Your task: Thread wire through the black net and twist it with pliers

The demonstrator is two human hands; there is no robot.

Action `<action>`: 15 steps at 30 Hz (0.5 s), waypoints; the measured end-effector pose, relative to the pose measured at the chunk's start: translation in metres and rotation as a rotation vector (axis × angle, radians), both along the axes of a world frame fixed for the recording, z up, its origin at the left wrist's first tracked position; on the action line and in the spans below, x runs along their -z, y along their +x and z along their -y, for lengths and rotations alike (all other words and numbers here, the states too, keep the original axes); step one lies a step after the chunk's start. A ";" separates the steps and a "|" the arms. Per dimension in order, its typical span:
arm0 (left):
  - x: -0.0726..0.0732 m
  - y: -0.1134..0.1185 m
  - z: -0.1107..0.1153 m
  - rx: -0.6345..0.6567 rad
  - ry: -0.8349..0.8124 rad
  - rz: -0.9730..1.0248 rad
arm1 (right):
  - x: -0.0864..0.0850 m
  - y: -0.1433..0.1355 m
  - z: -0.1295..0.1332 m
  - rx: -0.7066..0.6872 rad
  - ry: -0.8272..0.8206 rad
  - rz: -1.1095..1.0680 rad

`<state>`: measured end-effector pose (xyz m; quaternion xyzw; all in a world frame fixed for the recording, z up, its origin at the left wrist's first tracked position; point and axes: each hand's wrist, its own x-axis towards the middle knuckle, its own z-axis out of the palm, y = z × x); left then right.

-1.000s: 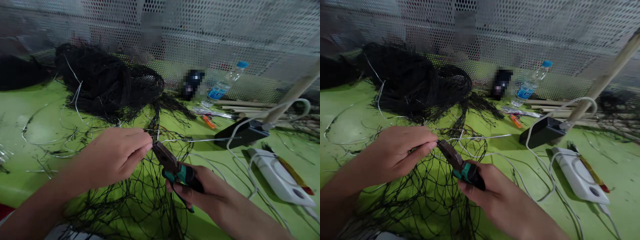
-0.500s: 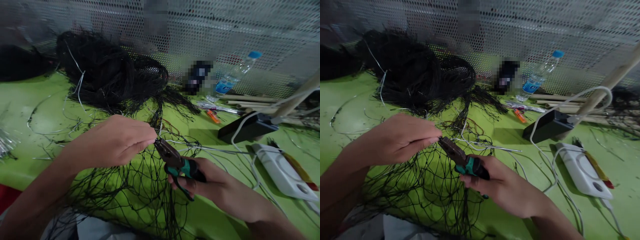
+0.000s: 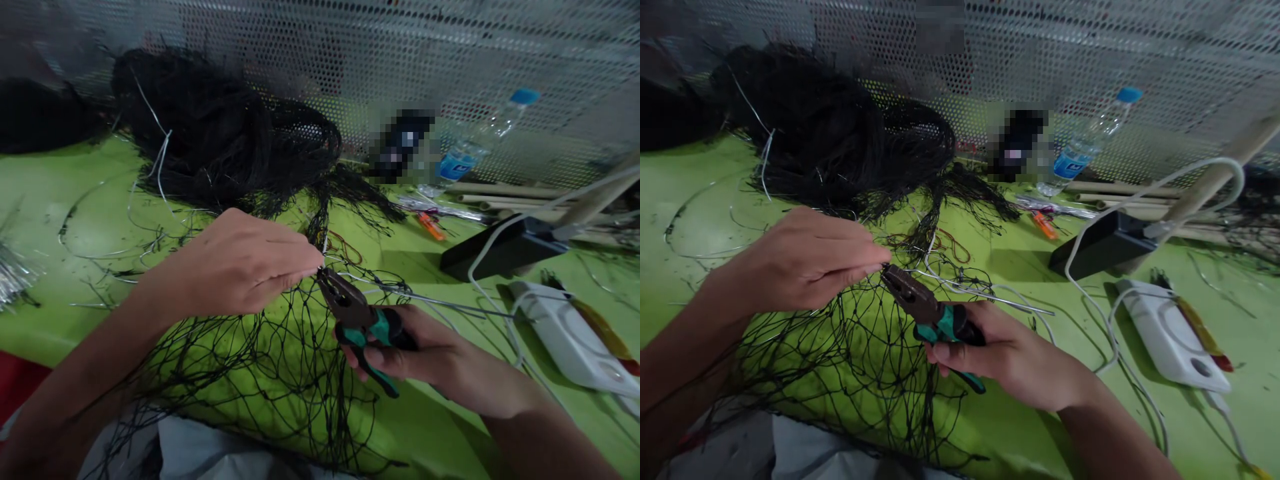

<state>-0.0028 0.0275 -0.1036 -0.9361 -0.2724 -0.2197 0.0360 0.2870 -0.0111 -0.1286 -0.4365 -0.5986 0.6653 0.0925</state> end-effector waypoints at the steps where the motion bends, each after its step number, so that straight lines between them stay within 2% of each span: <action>1: 0.000 0.000 0.000 0.004 0.008 0.008 | 0.000 0.000 -0.001 -0.019 -0.005 -0.017; 6: 0.001 0.002 0.001 -0.023 -0.010 -0.011 | 0.001 0.001 -0.006 -0.082 -0.106 -0.135; 12: 0.003 0.000 0.000 -0.024 0.011 -0.025 | 0.016 -0.002 -0.014 -0.108 -0.403 -0.413; 15: 0.003 0.002 0.000 0.002 0.054 -0.023 | 0.022 -0.001 -0.015 -0.114 -0.480 -0.428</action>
